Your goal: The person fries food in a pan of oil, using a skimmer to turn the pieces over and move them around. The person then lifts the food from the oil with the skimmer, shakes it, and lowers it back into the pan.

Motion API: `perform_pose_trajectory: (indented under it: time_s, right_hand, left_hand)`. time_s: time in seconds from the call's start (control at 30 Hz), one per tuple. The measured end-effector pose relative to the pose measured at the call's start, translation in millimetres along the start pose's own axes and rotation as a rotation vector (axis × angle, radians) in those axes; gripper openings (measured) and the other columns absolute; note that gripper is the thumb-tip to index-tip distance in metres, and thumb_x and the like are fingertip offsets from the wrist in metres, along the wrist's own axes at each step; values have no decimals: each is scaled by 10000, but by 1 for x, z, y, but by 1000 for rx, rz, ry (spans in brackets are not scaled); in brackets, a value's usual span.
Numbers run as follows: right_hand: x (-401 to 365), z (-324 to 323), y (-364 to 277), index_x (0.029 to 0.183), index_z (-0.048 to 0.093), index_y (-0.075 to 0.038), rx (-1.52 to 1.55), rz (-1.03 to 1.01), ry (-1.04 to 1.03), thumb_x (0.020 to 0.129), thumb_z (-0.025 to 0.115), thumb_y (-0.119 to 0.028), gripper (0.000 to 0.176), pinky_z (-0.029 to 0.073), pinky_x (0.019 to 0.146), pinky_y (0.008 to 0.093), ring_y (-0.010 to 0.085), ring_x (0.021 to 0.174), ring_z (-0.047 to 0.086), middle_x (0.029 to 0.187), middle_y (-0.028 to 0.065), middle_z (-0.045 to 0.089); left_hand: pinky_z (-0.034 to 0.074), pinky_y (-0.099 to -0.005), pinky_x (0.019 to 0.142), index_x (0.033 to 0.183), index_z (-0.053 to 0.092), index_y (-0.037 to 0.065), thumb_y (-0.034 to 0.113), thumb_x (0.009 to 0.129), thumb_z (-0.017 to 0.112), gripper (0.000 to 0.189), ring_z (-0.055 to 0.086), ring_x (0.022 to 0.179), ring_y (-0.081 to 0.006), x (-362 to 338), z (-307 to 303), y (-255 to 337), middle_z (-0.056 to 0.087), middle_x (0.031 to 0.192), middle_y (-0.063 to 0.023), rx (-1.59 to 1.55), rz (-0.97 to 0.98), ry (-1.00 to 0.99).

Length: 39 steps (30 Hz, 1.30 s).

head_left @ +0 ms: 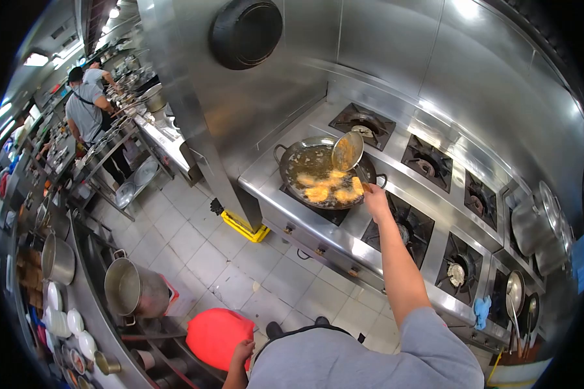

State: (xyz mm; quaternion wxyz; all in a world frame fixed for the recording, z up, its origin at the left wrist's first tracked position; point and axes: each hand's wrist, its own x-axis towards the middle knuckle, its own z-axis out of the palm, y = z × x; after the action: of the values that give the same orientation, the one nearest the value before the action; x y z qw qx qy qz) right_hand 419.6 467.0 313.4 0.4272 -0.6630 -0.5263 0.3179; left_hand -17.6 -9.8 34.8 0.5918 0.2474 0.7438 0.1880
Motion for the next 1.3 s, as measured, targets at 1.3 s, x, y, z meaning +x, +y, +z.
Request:
perform_pose_trajectory:
  time_s: [1.3]
  right_hand:
    - [-96,-90,-98,1338,400,-84,722,57,-168,944,470,-144,405,231,359,181,38,426,324,732,-8,490]
  left_hand:
    - [417,-271,471,1112,578,50,311,870,550,357,544,628,-137,26,31,4,592,844,-45,128,15,-13]
